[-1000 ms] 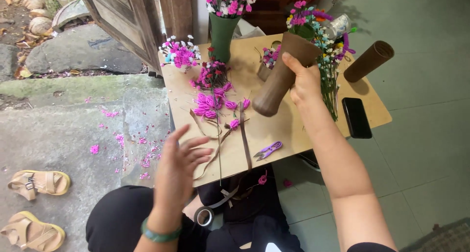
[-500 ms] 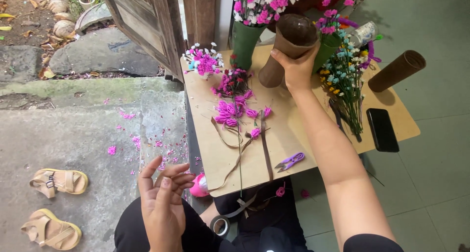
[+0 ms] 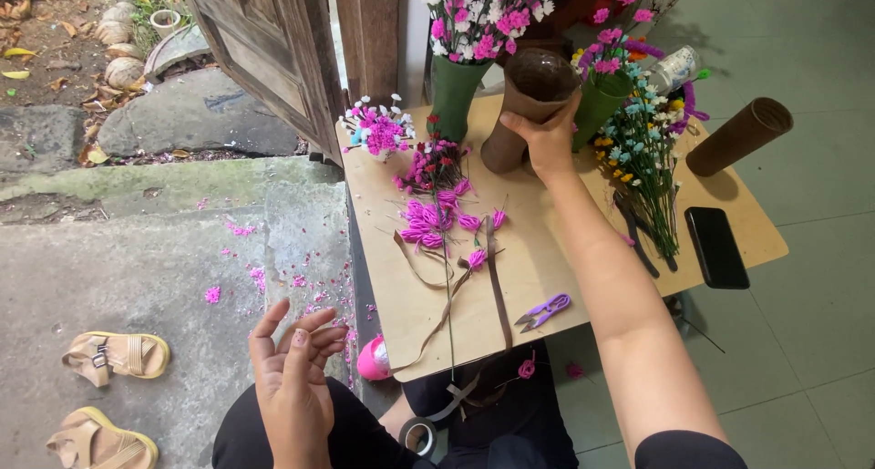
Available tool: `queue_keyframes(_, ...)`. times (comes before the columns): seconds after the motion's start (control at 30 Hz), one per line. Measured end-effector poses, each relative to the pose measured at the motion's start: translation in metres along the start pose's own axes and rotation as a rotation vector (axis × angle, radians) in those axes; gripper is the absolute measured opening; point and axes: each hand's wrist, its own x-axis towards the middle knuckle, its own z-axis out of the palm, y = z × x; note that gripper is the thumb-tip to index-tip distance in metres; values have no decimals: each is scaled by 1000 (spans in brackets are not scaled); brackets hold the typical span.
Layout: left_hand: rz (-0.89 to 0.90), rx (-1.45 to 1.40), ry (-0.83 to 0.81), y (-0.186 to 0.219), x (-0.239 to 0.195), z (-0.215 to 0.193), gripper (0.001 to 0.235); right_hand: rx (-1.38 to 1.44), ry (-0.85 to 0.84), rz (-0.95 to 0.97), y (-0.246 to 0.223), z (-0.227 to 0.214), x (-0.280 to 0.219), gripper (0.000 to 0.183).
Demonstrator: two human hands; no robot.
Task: Preparing a floral arrangement by wrapping a vase with tape and organizing flowers on a table.
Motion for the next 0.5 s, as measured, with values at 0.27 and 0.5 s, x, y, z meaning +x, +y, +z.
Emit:
queue_keyframes(0.27, -18, 8, 27, -6, 13, -15, 32, -166, -75, 68, -7, -6, 1, 110)
queue_keyframes(0.5, 97, -9, -55, -8, 2, -43, 33, -34, -123, 12, -77, -28, -35, 57)
